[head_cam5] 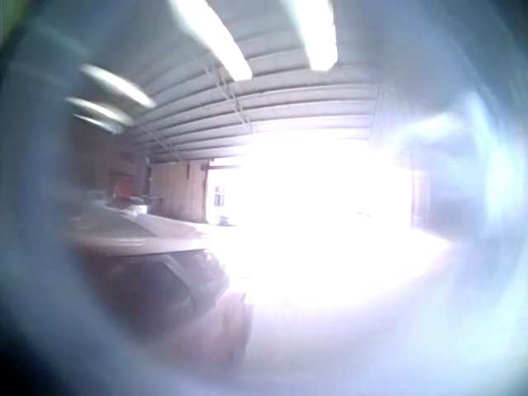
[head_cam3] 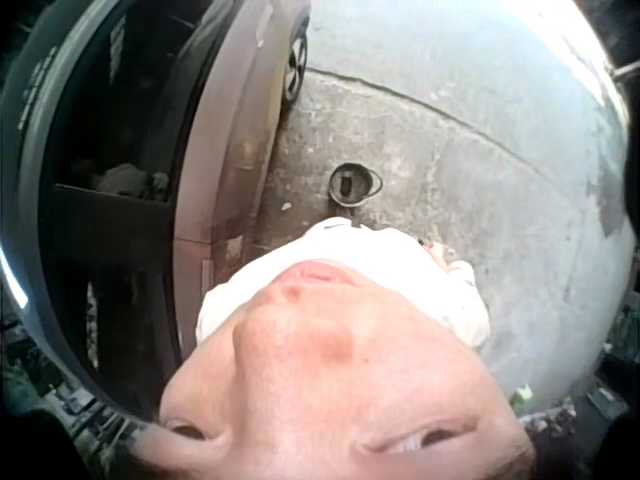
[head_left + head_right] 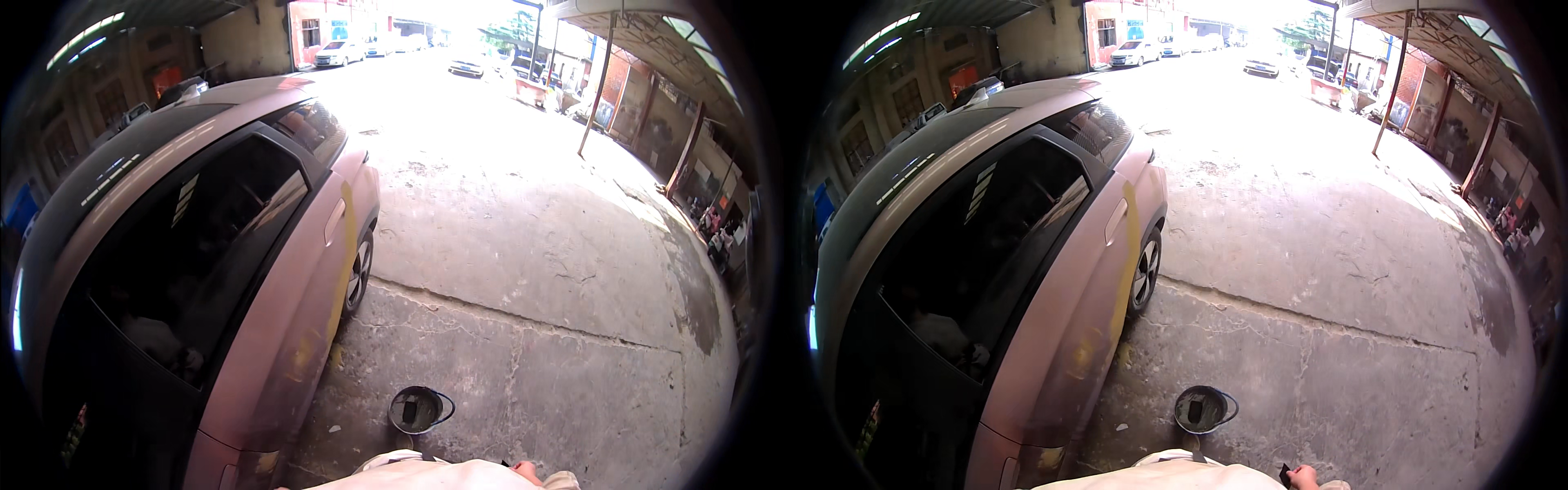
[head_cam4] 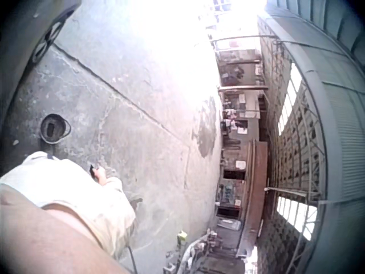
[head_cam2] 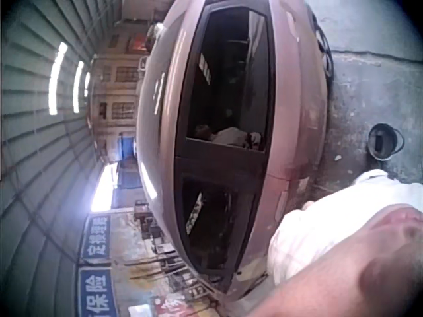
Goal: The person sands a section of a car's side panel using a sanding block and a cloth. They repeatedly rub the surface, occasionally dipping the sanding block into a bucket of water and wiping the area with the cloth.
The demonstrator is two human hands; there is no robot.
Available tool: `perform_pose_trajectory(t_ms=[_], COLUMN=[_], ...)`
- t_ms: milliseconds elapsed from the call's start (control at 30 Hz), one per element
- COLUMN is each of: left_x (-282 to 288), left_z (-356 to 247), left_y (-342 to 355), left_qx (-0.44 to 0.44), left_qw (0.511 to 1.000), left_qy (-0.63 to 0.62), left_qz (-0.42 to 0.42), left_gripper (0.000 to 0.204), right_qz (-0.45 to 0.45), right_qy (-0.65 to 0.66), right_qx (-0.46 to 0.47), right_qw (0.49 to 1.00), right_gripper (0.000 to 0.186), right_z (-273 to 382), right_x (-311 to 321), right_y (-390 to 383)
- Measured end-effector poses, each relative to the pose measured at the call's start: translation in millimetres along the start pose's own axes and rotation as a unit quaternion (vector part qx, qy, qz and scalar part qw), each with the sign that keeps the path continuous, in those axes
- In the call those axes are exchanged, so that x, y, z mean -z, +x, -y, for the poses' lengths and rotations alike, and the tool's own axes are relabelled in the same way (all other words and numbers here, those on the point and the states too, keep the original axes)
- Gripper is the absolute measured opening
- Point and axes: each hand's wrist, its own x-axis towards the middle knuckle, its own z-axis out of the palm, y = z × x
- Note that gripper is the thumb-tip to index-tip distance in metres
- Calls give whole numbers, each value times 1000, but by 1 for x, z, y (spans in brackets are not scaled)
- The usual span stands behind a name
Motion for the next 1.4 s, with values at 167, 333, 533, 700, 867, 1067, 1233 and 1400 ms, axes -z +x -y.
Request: perform_pose_trajectory(t_ms=[167,333,533,700,867,1067,1233,1400], left_x=[-67,-139,-141,-124,-192,-195,-179,-118], left_z=[92,118,98,70,100,74,72,36], left_y=[-27,-34,-6,-23,-6,-1,39,68], left_qx=[226,278,212,210,255,261,190,37], left_qw=[913,786,805,816,755,764,775,854], left_qy=[-332,-532,-534,-530,-595,-589,-603,-516], left_qz=[-75,-145,-150,-95,-106,-23,-6,-50], left_gripper=[57,54,66,66,70,79,74,53], right_qz=[21,17,-2,1,5,-60,-113,-142], right_qy=[-32,-58,-120,-122,-105,-65,-20,-7], right_qx=[60,171,284,291,282,184,67,-34], right_qw=[997,983,951,949,954,979,991,989], right_gripper=[50,60,64,56,48,39,32,27], right_z=[52,153,271,310,304,212,120,23], right_x=[8,22,28,48,40,77,88,98], right_y=[37,100,134,108,71,31,-34,-97])
